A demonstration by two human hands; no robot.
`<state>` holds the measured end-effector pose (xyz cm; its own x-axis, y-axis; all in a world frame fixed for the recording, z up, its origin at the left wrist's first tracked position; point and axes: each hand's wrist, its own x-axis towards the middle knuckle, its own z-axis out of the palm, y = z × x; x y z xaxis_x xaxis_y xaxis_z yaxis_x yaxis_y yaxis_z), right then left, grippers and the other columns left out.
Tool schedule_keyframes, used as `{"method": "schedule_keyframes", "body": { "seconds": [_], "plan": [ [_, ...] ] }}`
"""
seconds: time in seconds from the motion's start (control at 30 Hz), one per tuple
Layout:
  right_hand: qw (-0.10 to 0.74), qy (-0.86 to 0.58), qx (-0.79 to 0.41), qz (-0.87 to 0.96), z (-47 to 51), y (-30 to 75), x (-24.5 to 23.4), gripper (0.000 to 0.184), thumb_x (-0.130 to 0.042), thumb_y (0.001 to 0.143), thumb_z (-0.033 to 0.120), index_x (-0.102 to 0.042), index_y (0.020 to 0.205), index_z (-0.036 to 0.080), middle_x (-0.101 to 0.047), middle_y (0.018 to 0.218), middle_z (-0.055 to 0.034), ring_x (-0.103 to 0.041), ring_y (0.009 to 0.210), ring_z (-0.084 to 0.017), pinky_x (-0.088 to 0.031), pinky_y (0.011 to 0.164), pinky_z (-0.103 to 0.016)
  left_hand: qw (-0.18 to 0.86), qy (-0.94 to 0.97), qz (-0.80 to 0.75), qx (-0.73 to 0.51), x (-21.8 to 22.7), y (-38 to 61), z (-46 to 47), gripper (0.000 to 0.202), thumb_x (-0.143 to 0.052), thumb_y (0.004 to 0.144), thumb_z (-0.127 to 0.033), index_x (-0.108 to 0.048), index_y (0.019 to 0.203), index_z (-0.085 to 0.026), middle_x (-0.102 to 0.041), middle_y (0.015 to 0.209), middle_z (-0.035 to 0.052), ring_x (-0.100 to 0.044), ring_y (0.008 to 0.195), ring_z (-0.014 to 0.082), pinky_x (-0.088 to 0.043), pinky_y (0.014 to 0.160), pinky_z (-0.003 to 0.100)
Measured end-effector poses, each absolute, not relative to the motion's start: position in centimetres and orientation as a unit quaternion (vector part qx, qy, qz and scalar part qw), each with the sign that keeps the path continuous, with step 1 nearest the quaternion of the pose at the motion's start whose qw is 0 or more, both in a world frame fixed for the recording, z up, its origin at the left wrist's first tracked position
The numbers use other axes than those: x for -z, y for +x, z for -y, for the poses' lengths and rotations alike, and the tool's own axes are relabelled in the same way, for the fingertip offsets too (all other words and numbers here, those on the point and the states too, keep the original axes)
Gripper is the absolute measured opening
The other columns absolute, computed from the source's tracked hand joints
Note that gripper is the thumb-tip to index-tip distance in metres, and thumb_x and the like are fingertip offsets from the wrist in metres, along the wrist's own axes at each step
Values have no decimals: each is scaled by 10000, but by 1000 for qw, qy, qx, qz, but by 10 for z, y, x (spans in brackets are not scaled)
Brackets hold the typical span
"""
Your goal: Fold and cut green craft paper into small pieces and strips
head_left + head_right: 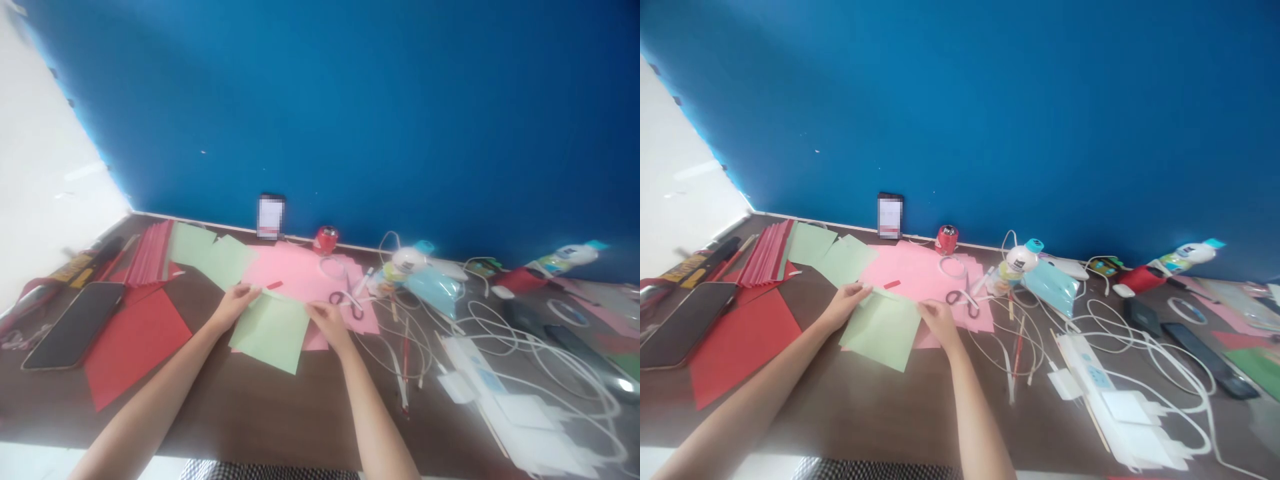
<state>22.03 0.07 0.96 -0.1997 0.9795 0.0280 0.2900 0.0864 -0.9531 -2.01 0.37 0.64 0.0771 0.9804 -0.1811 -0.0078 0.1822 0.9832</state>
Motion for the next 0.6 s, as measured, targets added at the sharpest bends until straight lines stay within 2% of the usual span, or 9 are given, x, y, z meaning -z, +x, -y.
{"method": "schedule_keyframes", "body": {
  "seconds": [0.13,0.33,0.43,0.6],
  "plan": [
    [404,-517,-437,615,0,217,-11,267,-566,711,416,-645,700,161,-642,714,-43,-560,717,-191,-438,696,-313,555,471,-516,-450,-7,-19,-2,342,-593,683,-477,-557,634,-140,-547,586,-16,-498,507,106,-360,475,204],
    [467,-544,-423,554,-3,212,-7,252,-607,656,424,-635,692,176,-638,709,-43,-564,696,-190,-454,680,-326,597,420,-482,-485,-1,-18,-6,325,-613,661,-467,-577,649,-143,-583,629,5,-544,584,153,-423,579,255],
    [468,-534,-419,567,-3,211,-5,255,-582,679,427,-625,672,176,-617,662,-28,-548,664,-175,-452,662,-317,599,402,-484,-495,3,-19,-9,351,-622,639,-482,-610,699,-137,-623,688,27,-573,636,183,-436,628,282],
    [455,-532,-423,575,-1,212,-6,245,-593,684,412,-632,670,171,-628,682,-30,-551,679,-177,-440,669,-309,602,418,-486,-476,1,-20,-12,526,-471,708,-572,-668,850,-106,-667,799,85,-600,760,234,-435,730,329]
  ]
}}
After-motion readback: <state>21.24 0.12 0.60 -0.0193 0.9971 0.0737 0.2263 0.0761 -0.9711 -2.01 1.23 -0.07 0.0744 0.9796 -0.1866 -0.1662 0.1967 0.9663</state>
